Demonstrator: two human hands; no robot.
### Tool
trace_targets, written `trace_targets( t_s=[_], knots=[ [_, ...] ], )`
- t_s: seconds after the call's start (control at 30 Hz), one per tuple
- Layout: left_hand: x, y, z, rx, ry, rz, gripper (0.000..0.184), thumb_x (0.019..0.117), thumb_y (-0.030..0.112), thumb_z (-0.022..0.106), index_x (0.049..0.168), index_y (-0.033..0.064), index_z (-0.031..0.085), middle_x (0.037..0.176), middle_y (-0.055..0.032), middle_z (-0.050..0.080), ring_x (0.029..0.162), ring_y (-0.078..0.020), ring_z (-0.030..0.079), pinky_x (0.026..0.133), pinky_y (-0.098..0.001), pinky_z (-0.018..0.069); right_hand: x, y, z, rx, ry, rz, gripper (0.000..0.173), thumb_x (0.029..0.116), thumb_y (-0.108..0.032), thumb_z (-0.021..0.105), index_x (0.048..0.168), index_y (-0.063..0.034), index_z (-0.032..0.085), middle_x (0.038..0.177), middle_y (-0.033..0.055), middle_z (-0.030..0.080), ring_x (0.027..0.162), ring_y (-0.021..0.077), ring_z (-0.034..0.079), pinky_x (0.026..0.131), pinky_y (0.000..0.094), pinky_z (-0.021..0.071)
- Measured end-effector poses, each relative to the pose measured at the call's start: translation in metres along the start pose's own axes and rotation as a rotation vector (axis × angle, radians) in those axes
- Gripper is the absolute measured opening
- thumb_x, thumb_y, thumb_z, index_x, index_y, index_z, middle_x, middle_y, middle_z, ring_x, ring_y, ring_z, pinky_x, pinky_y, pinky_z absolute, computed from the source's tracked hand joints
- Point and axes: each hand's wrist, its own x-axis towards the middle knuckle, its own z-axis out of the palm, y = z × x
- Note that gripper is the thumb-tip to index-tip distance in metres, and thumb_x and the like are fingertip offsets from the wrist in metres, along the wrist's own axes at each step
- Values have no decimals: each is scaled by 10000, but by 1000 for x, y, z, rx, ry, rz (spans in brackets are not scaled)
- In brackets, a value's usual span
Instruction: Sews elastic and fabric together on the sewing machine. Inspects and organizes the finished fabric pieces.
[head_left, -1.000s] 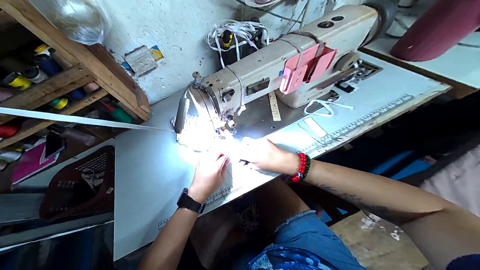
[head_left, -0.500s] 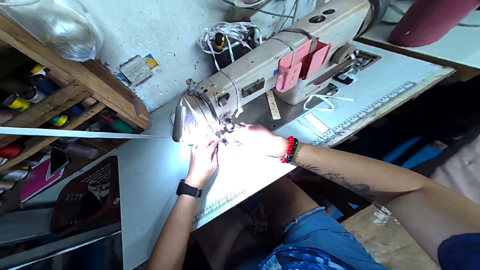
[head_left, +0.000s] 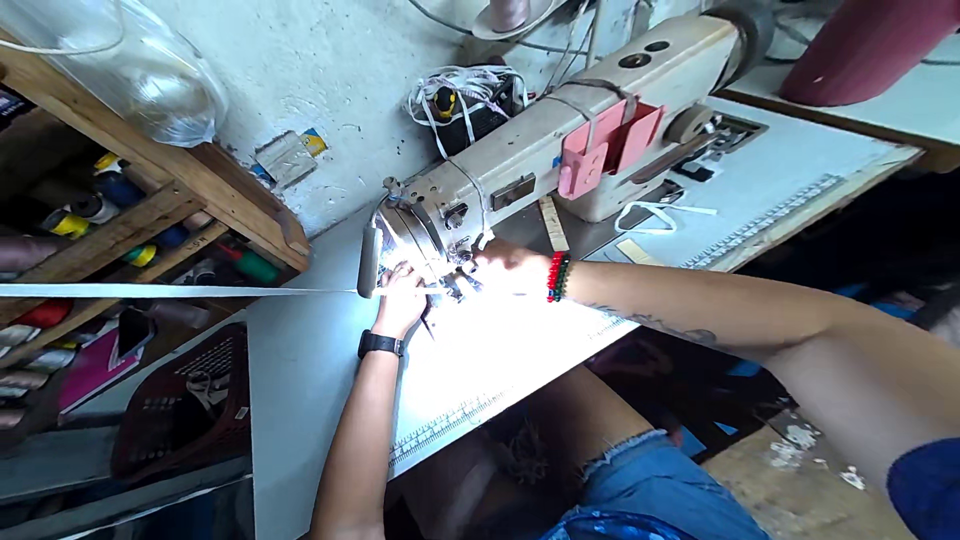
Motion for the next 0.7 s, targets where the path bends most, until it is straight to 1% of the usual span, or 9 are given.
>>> trace_targets(
  t_s=[0.07,0.23,0.37,0.4,0.43,0.5,0.6,0.67,0.7],
  knots=[
    [2,1,-1,-19,3,-22,213,984,78,571,1070,22,757,1205,-176,702,1258,-327,594,1152,-560,330,0,-9,-5,228,6,37,280,1040,-127,570,1204,86,647,1154,255,668,1130,354,627,1027,473,458],
    [0,-8,6,-39,102,-4,216,993,115,575,1050,19,760,1173,-150,713,1199,-302,631,1100,-549,399,18,2,-7,147,-129,-9,305,1045,-204,582,1194,44,679,1153,257,681,1125,407,641,1001,578,462],
    [-46,-28,3,-35,204,-151,412,1006,309,615,1311,34,659,1324,-165,659,1279,-318,597,1117,-536,441,-4,27,8,81,-61,-35,296,991,-94,607,1261,29,610,1059,206,671,992,346,666,877,516,532],
    [-65,-29,-1,-33,230,-181,426,991,327,643,1270,7,676,1283,-194,670,1256,-348,604,1109,-547,439,-14,37,16,100,-58,-13,314,1044,-135,529,1333,-15,546,1065,147,644,979,275,650,869,447,538],
    [-85,-26,-5,-22,244,-199,369,980,312,660,1150,-12,709,1165,-204,689,1173,-363,629,1064,-547,467,-28,39,20,128,-31,6,323,1041,-157,537,1322,2,559,1078,210,662,995,359,672,869,533,542],
    [-128,-15,-13,-20,257,-191,237,940,220,695,996,-3,750,1017,-191,701,1046,-369,664,974,-558,520,-55,32,27,163,29,-37,229,1009,-173,571,1161,-14,632,989,201,676,942,374,679,823,566,536],
    [-177,13,-28,54,328,-138,198,871,186,661,915,25,767,981,-168,701,960,-367,682,840,-611,503,-75,9,47,238,281,-305,168,931,-32,591,1044,-21,716,980,157,721,930,315,715,817,518,577],
    [-198,37,-56,121,353,-102,217,893,214,646,901,27,755,988,-167,697,947,-365,677,827,-605,494,-69,-14,62,255,452,-456,149,884,-147,689,986,-47,730,882,131,724,817,307,725,687,533,583],
    [-207,50,-76,123,331,-93,214,921,205,641,927,21,750,995,-169,704,958,-364,679,855,-605,496,-64,-30,65,285,487,-499,279,902,-304,745,1049,-66,734,890,113,735,800,289,725,676,523,582]
  ],
)
